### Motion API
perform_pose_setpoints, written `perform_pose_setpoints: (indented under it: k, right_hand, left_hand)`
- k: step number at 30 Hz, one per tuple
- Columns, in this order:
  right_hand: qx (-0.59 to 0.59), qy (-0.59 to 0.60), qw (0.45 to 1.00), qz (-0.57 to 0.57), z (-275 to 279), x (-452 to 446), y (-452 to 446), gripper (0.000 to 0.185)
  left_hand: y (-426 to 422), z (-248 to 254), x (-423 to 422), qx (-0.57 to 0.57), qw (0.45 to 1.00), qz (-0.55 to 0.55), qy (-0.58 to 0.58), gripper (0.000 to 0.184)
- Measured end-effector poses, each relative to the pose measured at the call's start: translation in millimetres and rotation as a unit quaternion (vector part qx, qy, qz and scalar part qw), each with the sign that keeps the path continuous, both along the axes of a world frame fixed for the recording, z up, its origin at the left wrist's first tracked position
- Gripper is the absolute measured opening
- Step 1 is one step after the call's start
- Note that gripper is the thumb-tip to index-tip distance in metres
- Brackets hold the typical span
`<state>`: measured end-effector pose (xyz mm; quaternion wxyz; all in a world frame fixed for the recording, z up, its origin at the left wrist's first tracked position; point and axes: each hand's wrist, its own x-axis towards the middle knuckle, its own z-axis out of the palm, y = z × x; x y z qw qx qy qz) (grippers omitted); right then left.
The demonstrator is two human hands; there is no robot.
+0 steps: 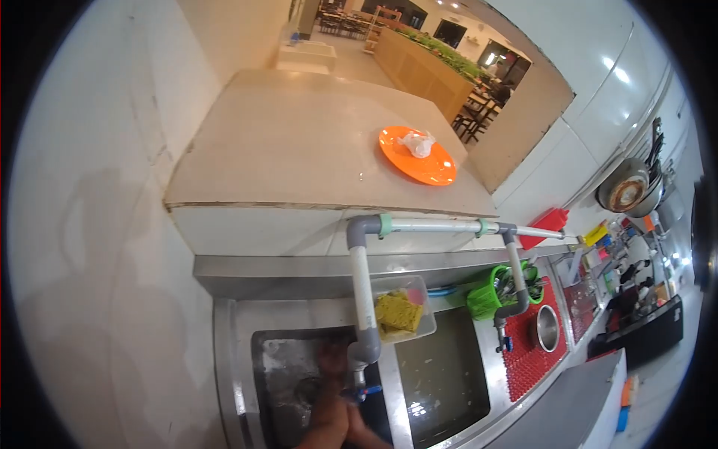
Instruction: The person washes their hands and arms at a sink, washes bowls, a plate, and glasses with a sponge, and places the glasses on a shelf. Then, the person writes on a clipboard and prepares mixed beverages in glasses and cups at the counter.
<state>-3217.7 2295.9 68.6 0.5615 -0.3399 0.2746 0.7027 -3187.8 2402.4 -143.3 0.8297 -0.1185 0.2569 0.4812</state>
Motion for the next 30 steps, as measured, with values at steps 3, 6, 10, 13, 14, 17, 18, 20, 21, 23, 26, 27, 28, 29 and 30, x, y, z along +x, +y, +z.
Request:
perform_pose_setpoints:
  k: [3,6,10,13,14,17,18,20,21,23,26,27,28,29,30]
  right_hand:
    - [-0.001,0.022,1.0,0.004,45.7,-6.9,-10.8,0.043]
    - [0.013,0.059,0.998,0.014,37.0,-4.0,1.7,0.042]
    - [-0.048,-0.143,0.989,0.012,-122.3,8.4,7.6,0.048]
    - [-0.083,-0.115,0.989,-0.041,-146.8,11.1,27.0,0.051]
    - [-0.09,-0.109,0.989,-0.046,-150.8,10.3,25.0,0.052]
    - [-0.101,-0.089,0.99,-0.052,-173.4,11.1,10.0,0.056]
    - [-0.093,-0.083,0.991,-0.049,-179.9,13.8,7.6,0.057]
    - [-0.041,-0.042,0.996,-0.07,-172.6,17.3,0.2,0.051]
    - [-0.004,-0.007,0.996,-0.093,-152.7,18.2,-0.9,0.046]
    - [0.022,-0.12,0.988,-0.091,-93.5,-0.6,8.0,0.037]
    - [-0.175,-0.349,0.905,0.17,-31.4,-41.0,-1.0,0.035]
    - [-0.109,-0.36,0.896,0.234,-27.9,-42.4,-13.7,0.04]
    - [-0.074,-0.325,0.916,0.222,-1.1,-47.2,-14.4,0.046]
    - [-0.058,-0.251,0.95,0.179,36.1,-52.4,-15.5,0.053]
    - [-0.04,-0.192,0.968,0.156,77.0,-55.4,-21.6,0.061]
  left_hand:
    - [-3.8,-7.4,2.4,-0.002,1.0,-0.011,0.01,0.038]
    - [1.6,-20.9,8.6,0.02,0.999,-0.009,0.026,0.037]
    - [-26.3,-44.8,-3.8,0.02,0.985,0.04,-0.166,0.036]
    - [-57.2,-33.9,-38.4,-0.012,0.988,-0.034,-0.148,0.034]
    - [-59.4,-22.9,-50.3,-0.013,0.993,-0.079,-0.087,0.034]
    - [-51.4,-10.9,-98.7,-0.058,0.954,-0.293,-0.013,0.034]
    - [-49.6,-11.2,-120.1,-0.107,0.908,-0.399,-0.067,0.034]
    - [-42.2,61.6,-139.3,0.023,0.835,-0.41,0.367,0.044]
    - [-36.1,82.2,-143.1,0.137,0.732,-0.418,0.521,0.043]
    - [-25.8,124.9,-149.8,0.218,0.315,-0.412,0.827,0.04]
    - [-11.3,175.7,-157.7,0.377,-0.028,-0.379,0.844,0.017]
    - [1.2,208.9,-169.1,0.432,-0.224,-0.38,0.787,0.017]
    - [4.8,250.8,-174.2,0.438,-0.255,-0.377,0.775,0.018]
    - [13.3,295.6,-178.6,0.493,-0.331,-0.352,0.724,0.018]
    - [16.7,328.0,-184.6,0.54,-0.405,-0.317,0.666,0.019]
